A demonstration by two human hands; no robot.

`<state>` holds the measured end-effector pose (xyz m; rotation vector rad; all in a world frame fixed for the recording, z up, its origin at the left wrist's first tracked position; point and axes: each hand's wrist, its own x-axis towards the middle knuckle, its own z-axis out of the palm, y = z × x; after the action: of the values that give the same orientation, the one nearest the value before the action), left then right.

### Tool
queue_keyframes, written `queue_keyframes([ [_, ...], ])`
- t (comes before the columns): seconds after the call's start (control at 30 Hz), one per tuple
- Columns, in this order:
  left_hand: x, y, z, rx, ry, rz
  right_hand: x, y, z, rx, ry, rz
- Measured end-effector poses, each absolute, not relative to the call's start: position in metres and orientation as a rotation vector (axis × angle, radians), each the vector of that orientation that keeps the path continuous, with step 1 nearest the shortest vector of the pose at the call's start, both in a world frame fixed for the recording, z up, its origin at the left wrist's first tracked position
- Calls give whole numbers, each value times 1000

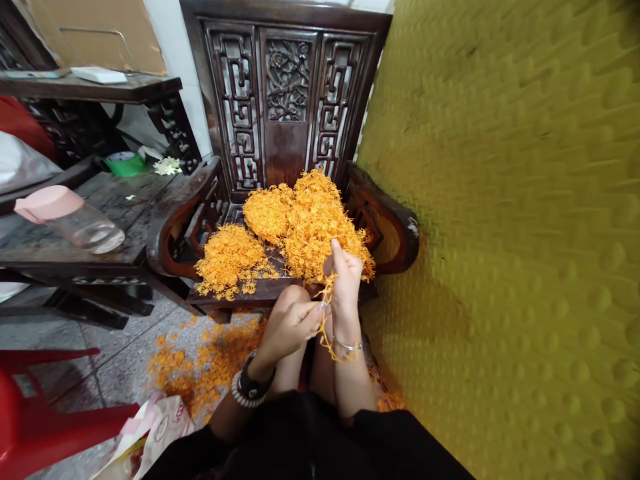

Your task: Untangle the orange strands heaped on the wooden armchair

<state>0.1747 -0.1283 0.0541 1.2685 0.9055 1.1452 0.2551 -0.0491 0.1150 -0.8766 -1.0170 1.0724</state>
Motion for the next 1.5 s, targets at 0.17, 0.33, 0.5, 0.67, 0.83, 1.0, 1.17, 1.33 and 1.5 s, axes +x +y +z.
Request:
queue_keyframes([
  [0.17, 168, -144, 58, 1033, 668, 1225, 236, -55, 120, -766, -958, 1136],
  [0.33, 154, -179, 61, 1000, 595, 1463, 270, -5, 135, -716, -612, 1202],
  [0.5, 124, -194, 67, 958, 657, 1702, 264, 56, 132, -771, -854, 1240],
  [0.67, 112, -192, 77, 949, 695, 1820, 126, 71, 101, -1152, -1773, 935],
  [0.83, 102, -217, 75, 951, 865, 1974, 41, 76, 64, -1174, -2174, 930],
  [1.0, 84, -232, 73, 974, 810, 2064, 41, 73, 45, -1098, -2450, 877],
  [1.17, 81, -227, 71, 862, 1092, 1899, 101, 38, 53, -699, -2450, 926],
  [1.33, 97, -205, 70, 1048, 1136, 1340, 218, -54, 64, -352, -2095, 2106],
  [1.5, 127, -174, 76, 1486, 1064, 962, 338, -124, 39, -975, -1858, 2062],
])
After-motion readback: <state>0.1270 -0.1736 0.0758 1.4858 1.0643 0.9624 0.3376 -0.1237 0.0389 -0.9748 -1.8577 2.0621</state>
